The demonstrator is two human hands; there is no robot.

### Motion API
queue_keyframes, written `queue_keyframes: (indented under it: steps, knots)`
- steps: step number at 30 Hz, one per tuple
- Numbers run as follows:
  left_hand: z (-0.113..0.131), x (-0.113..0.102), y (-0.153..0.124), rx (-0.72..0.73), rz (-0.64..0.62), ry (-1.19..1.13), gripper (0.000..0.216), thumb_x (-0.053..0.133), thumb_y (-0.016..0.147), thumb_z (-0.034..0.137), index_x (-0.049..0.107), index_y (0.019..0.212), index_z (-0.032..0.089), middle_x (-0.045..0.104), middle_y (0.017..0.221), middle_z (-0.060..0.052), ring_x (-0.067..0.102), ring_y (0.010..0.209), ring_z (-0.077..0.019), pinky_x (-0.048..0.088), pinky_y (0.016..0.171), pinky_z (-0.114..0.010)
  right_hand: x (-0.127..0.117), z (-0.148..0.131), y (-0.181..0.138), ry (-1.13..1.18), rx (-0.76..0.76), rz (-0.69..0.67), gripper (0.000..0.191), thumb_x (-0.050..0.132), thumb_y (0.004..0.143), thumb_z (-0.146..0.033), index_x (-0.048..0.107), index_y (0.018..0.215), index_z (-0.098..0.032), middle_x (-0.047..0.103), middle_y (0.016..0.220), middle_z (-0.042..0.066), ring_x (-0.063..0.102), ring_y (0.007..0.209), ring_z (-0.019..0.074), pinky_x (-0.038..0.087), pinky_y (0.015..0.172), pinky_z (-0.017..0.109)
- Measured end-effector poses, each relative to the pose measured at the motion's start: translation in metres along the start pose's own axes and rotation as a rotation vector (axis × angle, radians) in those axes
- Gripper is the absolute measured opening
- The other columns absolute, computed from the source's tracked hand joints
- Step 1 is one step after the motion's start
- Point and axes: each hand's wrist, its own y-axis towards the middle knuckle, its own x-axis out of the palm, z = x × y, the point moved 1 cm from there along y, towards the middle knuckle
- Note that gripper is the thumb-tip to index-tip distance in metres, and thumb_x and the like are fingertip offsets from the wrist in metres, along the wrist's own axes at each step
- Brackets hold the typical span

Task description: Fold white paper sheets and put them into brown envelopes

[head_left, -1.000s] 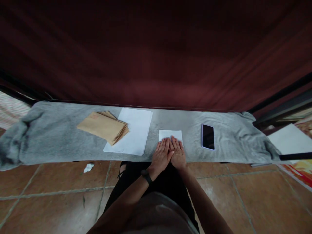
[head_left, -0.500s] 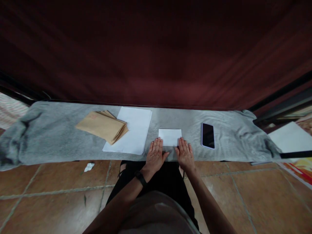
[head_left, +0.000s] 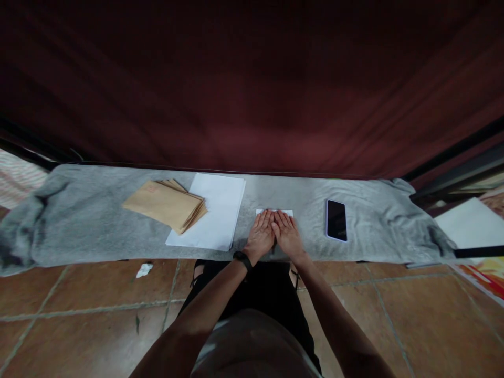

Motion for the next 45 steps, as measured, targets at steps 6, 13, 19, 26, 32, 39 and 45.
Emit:
queue_keyframes:
  steps: [6,13,19,26,32,39,45]
  knots:
    - [-0.008,0.000,-0.006,-0.004,0.023,0.055,0.057,0.032,0.102,0.028,0.034,0.152,0.003,0.030,0.162,-0.018,0.019,0.153,-0.0258,0.021,0.126,-0.044,0.008,0.011,-0.004,-0.071,0.014,0.020,0.054,0.032,0.106,-0.036,0.037,0.154,-0.012,0.039,0.158,0.016,0.034,0.148,0.0272,0.026,0.119,0.049]
    - [-0.018,-0.006,-0.013,-0.049,0.028,0.100,0.068,0.035,0.102,0.047,0.030,0.154,0.003,0.029,0.162,-0.019,0.020,0.153,-0.0274,0.020,0.125,-0.046,0.009,0.029,-0.015,-0.086,0.076,0.096,0.059,0.031,0.106,-0.041,0.034,0.155,-0.008,0.040,0.157,0.018,0.036,0.145,0.0302,0.026,0.119,0.049]
    - [-0.021,-0.008,-0.018,-0.086,0.014,0.131,0.070,0.034,0.102,0.050,0.029,0.155,0.004,0.028,0.162,-0.019,0.021,0.153,-0.0300,0.017,0.125,-0.050,0.008,0.043,-0.025,-0.115,0.097,0.105,0.058,0.028,0.106,-0.039,0.029,0.157,-0.011,0.040,0.158,0.017,0.036,0.146,0.0289,0.026,0.119,0.050]
    - [-0.022,-0.011,-0.028,-0.096,0.007,0.139,0.065,0.033,0.102,0.043,0.029,0.156,0.006,0.028,0.163,-0.015,0.020,0.153,-0.0283,0.016,0.125,-0.050,0.007,0.045,-0.027,-0.123,0.121,0.085,0.057,0.025,0.106,-0.037,0.030,0.157,-0.011,0.040,0.158,0.016,0.034,0.147,0.0283,0.025,0.119,0.051]
    - [-0.025,-0.013,-0.037,-0.119,-0.005,0.141,0.062,0.031,0.103,0.039,0.030,0.156,0.007,0.026,0.163,-0.013,0.019,0.153,-0.0271,0.018,0.125,-0.049,0.004,0.044,-0.029,-0.123,0.134,0.089,0.057,0.027,0.105,-0.035,0.031,0.156,-0.012,0.041,0.158,0.015,0.035,0.146,0.0282,0.027,0.119,0.050]
    - [-0.021,-0.018,-0.038,-0.088,-0.008,0.152,0.060,0.031,0.102,0.033,0.028,0.156,0.007,0.023,0.164,-0.012,0.015,0.154,-0.0265,0.013,0.126,-0.051,-0.002,0.046,-0.037,-0.118,0.150,0.119,0.055,0.029,0.105,-0.034,0.035,0.154,-0.010,0.041,0.157,0.017,0.036,0.146,0.0287,0.029,0.119,0.050]
    - [-0.015,-0.022,-0.036,-0.039,-0.058,0.172,0.059,0.030,0.101,0.028,0.027,0.157,0.009,0.019,0.166,-0.009,0.008,0.155,-0.0245,0.008,0.128,-0.050,-0.011,0.027,-0.038,-0.050,0.112,0.170,0.055,0.030,0.105,-0.030,0.030,0.156,-0.012,0.034,0.161,0.016,0.029,0.150,0.0280,0.030,0.119,0.052]
